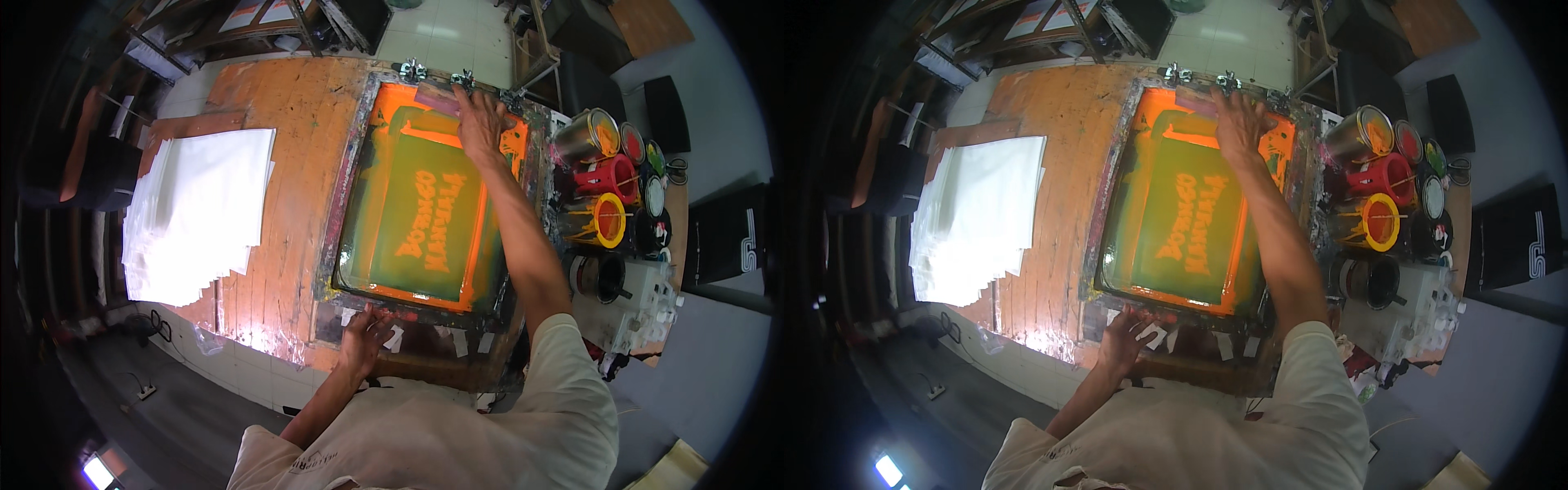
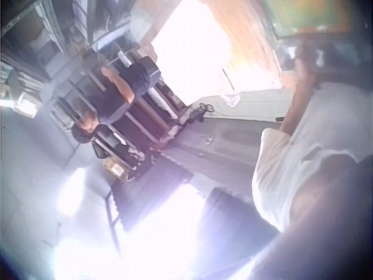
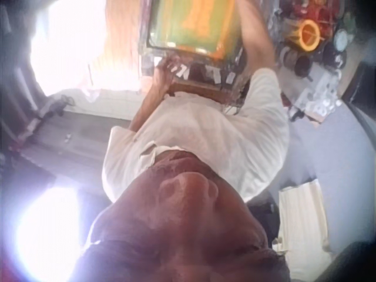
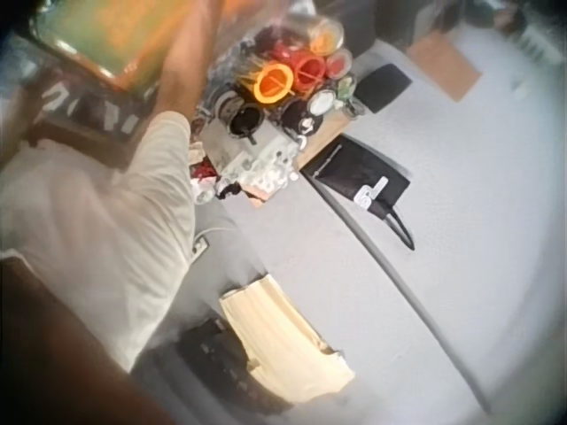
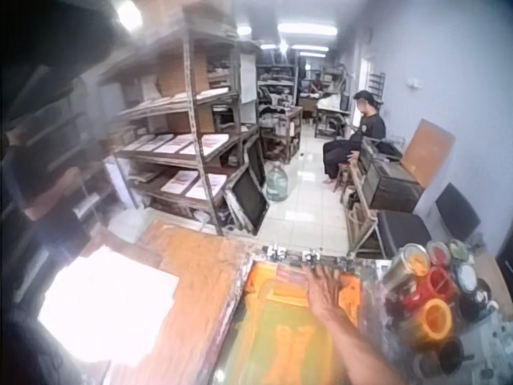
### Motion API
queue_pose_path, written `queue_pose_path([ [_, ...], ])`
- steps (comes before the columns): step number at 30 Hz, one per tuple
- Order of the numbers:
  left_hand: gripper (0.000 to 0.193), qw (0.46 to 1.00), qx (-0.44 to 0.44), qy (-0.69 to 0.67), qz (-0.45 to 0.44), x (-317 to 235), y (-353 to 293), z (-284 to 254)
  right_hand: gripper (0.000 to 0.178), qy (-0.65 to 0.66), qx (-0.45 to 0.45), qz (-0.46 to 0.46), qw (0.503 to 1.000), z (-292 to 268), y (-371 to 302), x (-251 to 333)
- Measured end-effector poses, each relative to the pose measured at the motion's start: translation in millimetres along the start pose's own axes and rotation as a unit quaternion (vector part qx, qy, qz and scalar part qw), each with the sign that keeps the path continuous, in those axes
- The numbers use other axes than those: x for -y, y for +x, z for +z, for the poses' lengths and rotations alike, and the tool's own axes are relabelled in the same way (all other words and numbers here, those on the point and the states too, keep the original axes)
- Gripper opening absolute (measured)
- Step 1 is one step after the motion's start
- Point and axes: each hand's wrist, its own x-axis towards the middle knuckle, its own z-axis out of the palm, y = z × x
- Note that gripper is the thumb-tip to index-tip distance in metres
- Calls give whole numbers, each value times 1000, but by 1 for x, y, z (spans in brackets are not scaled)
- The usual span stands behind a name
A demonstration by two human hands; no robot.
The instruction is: The person performs screen printing by placing sheets of paper onto a backlit glass table, lowering a screen frame, and using a squeegee to apply orange ink across the stencil.
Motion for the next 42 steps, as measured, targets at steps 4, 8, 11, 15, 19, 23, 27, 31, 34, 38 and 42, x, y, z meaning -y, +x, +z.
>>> queue_pose_path([
  [4, 30, 1000, 12, 3, 7, 2, 3, -11, 50, -57, 5, -15, 998, 15, 12, 15],
  [8, 30, 998, 52, 6, 33, 4, 9, -15, 50, -74, 4, -49, 996, 6, 1, 18],
  [11, 28, 996, 74, 15, 44, -1, 6, -12, 56, -14, 70, -55, 996, -28, -38, 31],
  [15, 29, 994, 90, 12, 68, -9, 0, -9, 54, 36, 81, -68, 994, -97, -119, 87],
  [19, 28, 990, 117, 25, 79, -20, -13, 0, 55, 48, 60, -57, 995, -172, -202, 142],
  [23, 24, 979, 179, 26, 95, -34, -27, 11, 53, 53, 74, -25, 996, -231, -229, 176],
  [27, 23, 954, 262, -10, 145, -58, -58, 42, 51, 35, 7, -41, 999, -269, -194, 179],
  [31, 25, 897, 379, -16, 227, -92, -76, 86, 49, 17, -113, -77, 991, -285, -138, 156],
  [34, 26, 849, 426, 84, 301, -124, -26, 97, 48, 17, -107, -86, 990, -313, -90, 140],
  [38, 45, 662, -156, 601, 419, -142, 113, 59, 40, 4, -54, -67, 996, -348, -39, 142],
  [42, 44, 424, -280, 664, 549, -108, 143, 45, 42, 43, -19, -26, 999, -372, -20, 147],
])
